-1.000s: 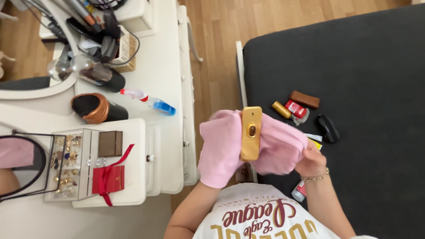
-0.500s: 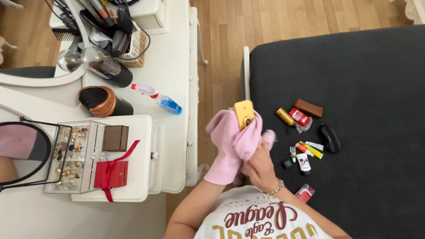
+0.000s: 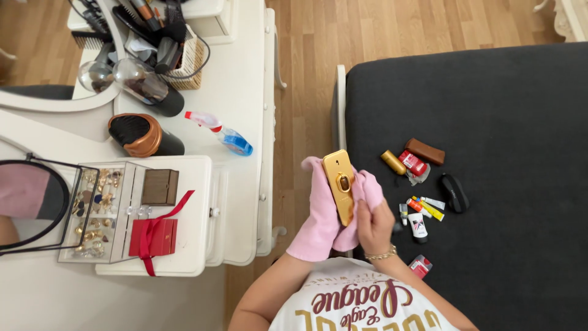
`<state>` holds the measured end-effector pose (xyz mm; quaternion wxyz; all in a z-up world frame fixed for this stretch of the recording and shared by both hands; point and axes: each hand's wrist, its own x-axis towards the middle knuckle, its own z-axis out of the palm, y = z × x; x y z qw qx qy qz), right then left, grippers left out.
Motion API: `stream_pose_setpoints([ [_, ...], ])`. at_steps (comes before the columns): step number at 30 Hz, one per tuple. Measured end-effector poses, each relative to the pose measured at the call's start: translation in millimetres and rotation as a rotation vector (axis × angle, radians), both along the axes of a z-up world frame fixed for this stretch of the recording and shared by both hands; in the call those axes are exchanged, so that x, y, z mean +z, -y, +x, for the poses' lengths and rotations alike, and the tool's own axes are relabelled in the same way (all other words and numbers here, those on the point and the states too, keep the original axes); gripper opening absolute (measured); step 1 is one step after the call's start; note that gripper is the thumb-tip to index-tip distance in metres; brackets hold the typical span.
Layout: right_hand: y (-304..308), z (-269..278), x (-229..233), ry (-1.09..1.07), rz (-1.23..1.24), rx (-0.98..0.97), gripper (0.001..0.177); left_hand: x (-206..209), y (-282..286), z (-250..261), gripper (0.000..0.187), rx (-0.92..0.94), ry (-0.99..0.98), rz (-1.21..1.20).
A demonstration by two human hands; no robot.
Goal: Cleaning a vanity table and organizing makeup and jewelry items.
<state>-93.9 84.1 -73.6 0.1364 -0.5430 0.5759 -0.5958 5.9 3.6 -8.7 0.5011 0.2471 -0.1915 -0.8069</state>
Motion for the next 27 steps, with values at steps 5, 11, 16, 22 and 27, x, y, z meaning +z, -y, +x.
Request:
stream_pose_setpoints([
  [5,3,-70,-72,-0.272,0.638,-0.144,0.024,15,10,22,0.054,-0.009,-0.055,0.077],
  [11,23,9,76,-0.154,0.201,0.018,0.053,38,10,44,0.048,0.198,0.218,0.340],
  [16,54,77,81,-0.261,0.413,0.240,0.071,20,-11,84,0.040,0.424,0.089,0.117],
  [22,89,123,65,0.062,0.366,0.583,0.046,141,-55,170,0.029,0.403,0.355,0.254],
  [27,135,224,104,0.063,-0.006,0.731,0.055,149,-92,219,0.026,0.260,0.635,0.521],
])
